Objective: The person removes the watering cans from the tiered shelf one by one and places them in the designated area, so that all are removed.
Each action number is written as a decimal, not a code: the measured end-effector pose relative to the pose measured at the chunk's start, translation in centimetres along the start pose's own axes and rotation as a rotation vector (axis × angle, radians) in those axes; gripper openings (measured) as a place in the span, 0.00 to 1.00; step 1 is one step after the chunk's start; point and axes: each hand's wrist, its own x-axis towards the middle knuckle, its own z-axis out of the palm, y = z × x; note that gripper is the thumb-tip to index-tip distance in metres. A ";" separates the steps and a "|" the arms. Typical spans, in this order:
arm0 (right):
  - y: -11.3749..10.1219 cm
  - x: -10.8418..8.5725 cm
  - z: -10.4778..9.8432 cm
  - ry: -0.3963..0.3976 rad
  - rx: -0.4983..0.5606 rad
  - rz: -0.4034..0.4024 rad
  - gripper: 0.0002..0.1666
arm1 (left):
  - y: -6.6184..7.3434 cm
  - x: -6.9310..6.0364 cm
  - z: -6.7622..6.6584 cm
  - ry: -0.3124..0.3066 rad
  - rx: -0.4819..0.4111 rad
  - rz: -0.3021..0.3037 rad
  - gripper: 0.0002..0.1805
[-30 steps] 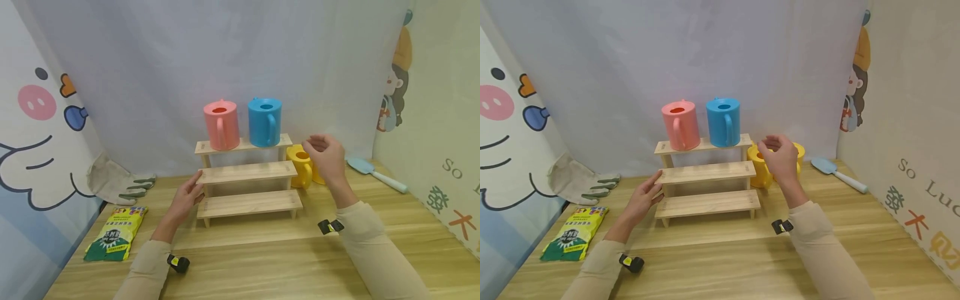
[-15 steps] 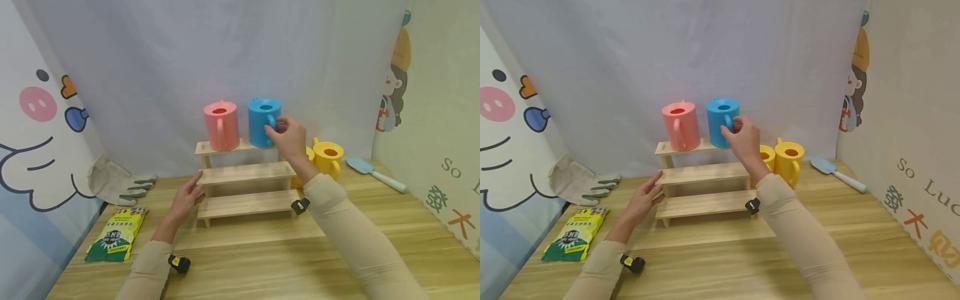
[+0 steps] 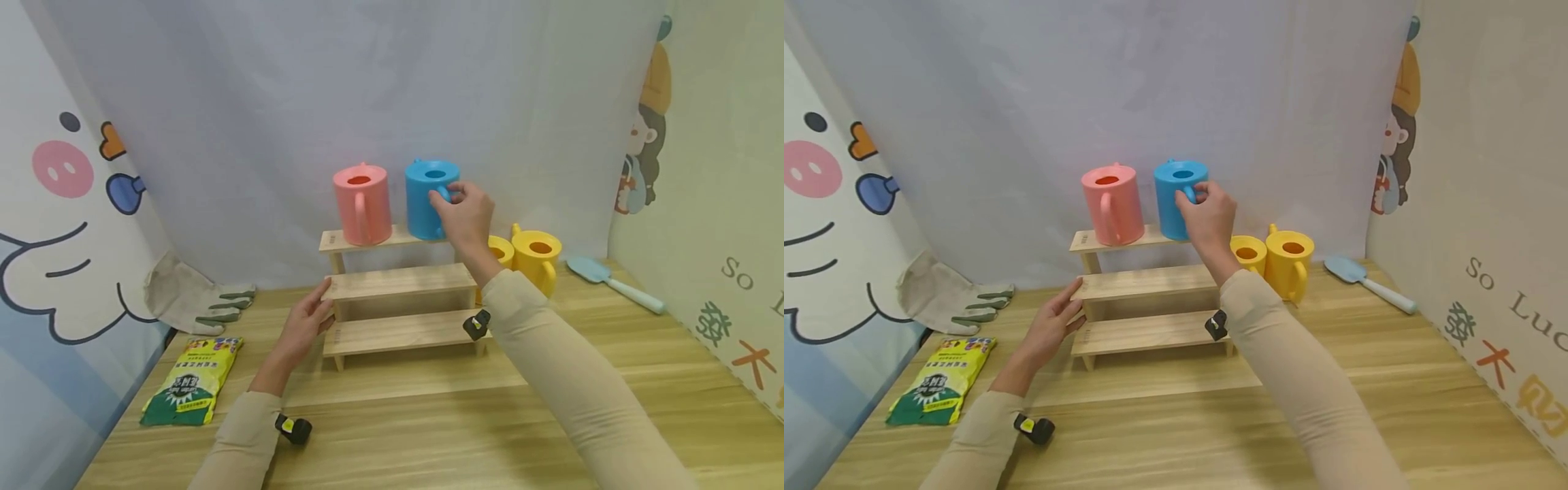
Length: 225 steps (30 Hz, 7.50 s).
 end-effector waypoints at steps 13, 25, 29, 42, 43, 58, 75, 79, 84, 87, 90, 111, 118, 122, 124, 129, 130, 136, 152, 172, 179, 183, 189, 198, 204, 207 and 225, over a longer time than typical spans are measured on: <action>-0.2 0.1 0.2 0.063 0.010 0.047 0.14 | 0.0 0.2 0.0 -0.001 0.009 0.003 0.31; -0.1 0.1 -0.8 0.041 0.013 0.073 0.15 | 0.0 0.0 0.0 0.002 0.008 0.003 0.31; -0.3 0.2 -1.5 0.032 0.016 0.067 0.15 | 0.0 0.0 0.0 -0.004 -0.003 0.004 0.31; -0.6 -1.4 -4.6 0.061 0.053 0.056 0.16 | -0.1 0.0 -0.1 -0.003 0.000 -0.007 0.31; -0.6 -1.6 -4.9 0.066 0.057 0.057 0.17 | -0.1 0.0 -0.1 -0.002 0.000 -0.006 0.31; 0.1 -3.8 -10.2 0.118 0.177 0.105 0.17 | 0.0 -0.1 -0.1 0.000 0.009 0.003 0.31; 1.8 -5.8 -13.6 0.133 0.167 0.023 0.13 | 0.1 0.0 -0.3 -0.003 0.007 -0.001 0.31; 2.3 -6.0 -14.2 0.118 0.215 0.026 0.11 | -0.1 0.1 -0.3 -0.012 0.011 0.001 0.31; 2.7 -6.2 -15.0 0.122 0.188 0.042 0.12 | 0.0 -0.2 -0.4 -0.007 0.008 -0.008 0.31; 2.8 -6.4 -15.5 0.126 0.163 0.061 0.12 | 0.0 -0.2 -0.3 -0.008 0.004 -0.007 0.31; 2.8 -6.5 -15.9 0.119 0.140 0.078 0.13 | 0.0 -0.1 -0.2 -0.006 0.004 -0.004 0.31; 3.7 -6.1 -18.7 -0.134 0.174 0.268 0.06 | -0.3 0.2 -0.3 0.011 -0.011 -0.020 0.31; 3.4 -5.8 -19.7 -0.271 0.076 0.289 0.11 | -0.2 0.1 -0.2 0.017 -0.002 -0.026 0.31; 3.7 -5.9 -19.8 -0.354 0.035 0.297 0.16 | -0.2 0.1 -0.3 0.017 0.001 -0.028 0.31; 3.8 -5.9 -19.8 -0.370 0.031 0.303 0.17 | -0.2 0.2 -0.3 0.018 0.000 -0.029 0.31; 4.1 -5.9 -19.8 -0.395 0.005 0.333 0.15 | -0.1 0.1 -0.3 0.013 0.001 -0.025 0.31; 4.1 -5.9 -19.8 -0.404 -0.005 0.339 0.15 | -0.1 0.1 -0.3 0.009 0.002 -0.023 0.31; 4.6 -5.9 -20.0 -0.443 -0.074 0.364 0.17 | -0.1 -0.1 -0.2 -0.011 0.011 -0.017 0.31; 5.9 -6.8 -19.7 -0.512 -0.035 0.393 0.15 | -0.2 0.0 -0.4 -0.002 0.004 -0.021 0.31; 6.7 -7.9 -20.3 -0.561 -0.037 0.441 0.14 | 0.0 0.0 -0.3 -0.005 0.014 -0.021 0.31; 7.1 -8.2 -20.3 -0.581 -0.033 0.427 0.15 | -0.1 0.1 -0.3 0.000 0.010 -0.024 0.31; 7.4 -8.4 -20.1 -0.598 -0.021 0.405 0.14 | -0.1 0.1 -0.3 0.000 0.009 -0.025 0.31; 7.8 -8.4 -19.7 -0.618 -0.031 0.406 0.13 | 0.0 0.0 -0.3 0.006 0.003 -0.028 0.31; 8.1 -8.4 -19.7 -0.657 -0.077 0.460 0.13 | 0.0 0.0 -0.3 -0.001 0.012 -0.027 0.31; 8.1 -8.4 -19.9 -0.690 -0.163 0.453 0.10 | -0.1 0.0 -0.3 -0.004 0.011 -0.024 0.31; 8.0 -8.5 -19.9 -0.699 -0.195 0.447 0.10 | 0.0 -0.1 -0.3 -0.005 0.010 -0.020 0.31; 8.5 -8.6 -20.1 -0.723 -0.293 0.392 0.14 | 0.0 -0.1 -0.2 -0.004 0.016 -0.012 0.31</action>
